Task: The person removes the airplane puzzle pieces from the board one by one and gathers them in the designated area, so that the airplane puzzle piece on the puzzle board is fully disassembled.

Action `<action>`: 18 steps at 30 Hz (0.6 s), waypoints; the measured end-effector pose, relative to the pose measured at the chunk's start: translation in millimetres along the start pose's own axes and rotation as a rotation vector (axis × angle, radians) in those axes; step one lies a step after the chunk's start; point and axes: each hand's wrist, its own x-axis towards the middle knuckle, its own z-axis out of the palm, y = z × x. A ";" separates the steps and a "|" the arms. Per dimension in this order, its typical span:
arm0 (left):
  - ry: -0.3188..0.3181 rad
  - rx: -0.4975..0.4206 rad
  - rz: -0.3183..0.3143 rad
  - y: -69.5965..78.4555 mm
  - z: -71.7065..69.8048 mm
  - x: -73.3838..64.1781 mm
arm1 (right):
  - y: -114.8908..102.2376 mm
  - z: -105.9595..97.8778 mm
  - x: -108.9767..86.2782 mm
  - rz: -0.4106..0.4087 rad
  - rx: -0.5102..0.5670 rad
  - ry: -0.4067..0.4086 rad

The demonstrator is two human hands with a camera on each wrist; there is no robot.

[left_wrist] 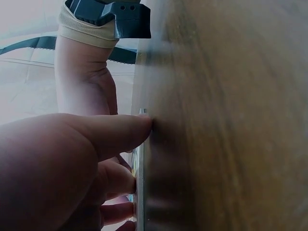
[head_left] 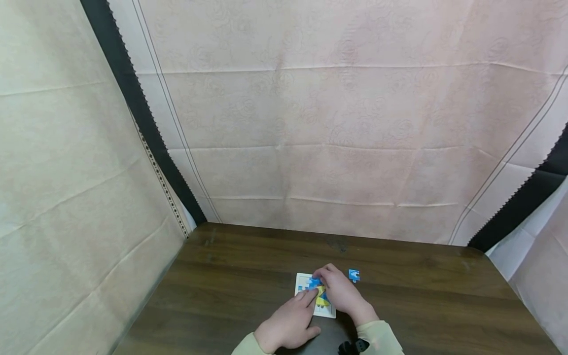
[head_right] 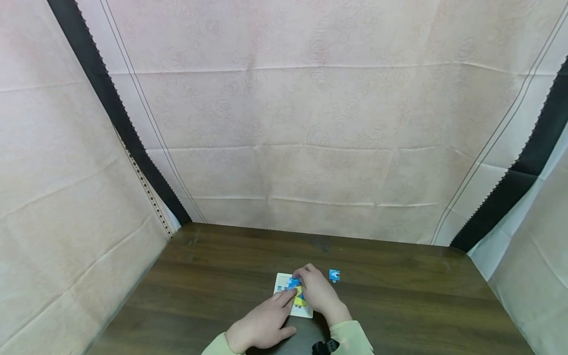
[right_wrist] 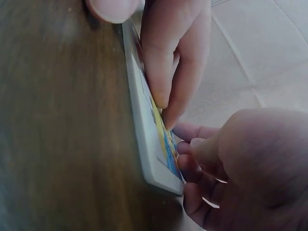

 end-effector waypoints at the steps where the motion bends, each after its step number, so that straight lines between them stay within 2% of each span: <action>1: -0.001 -0.001 -0.001 0.0 -0.1 -0.2 | 0.4 0.5 0.3 -0.002 0.002 0.001; 11: 0.015 0.017 0.000 1.0 0.2 -1.6 | 0.4 0.7 0.1 0.005 0.039 0.014; 18: 0.002 0.012 -0.005 -0.2 1.8 0.0 | 3.8 2.4 1.0 -0.005 0.043 0.021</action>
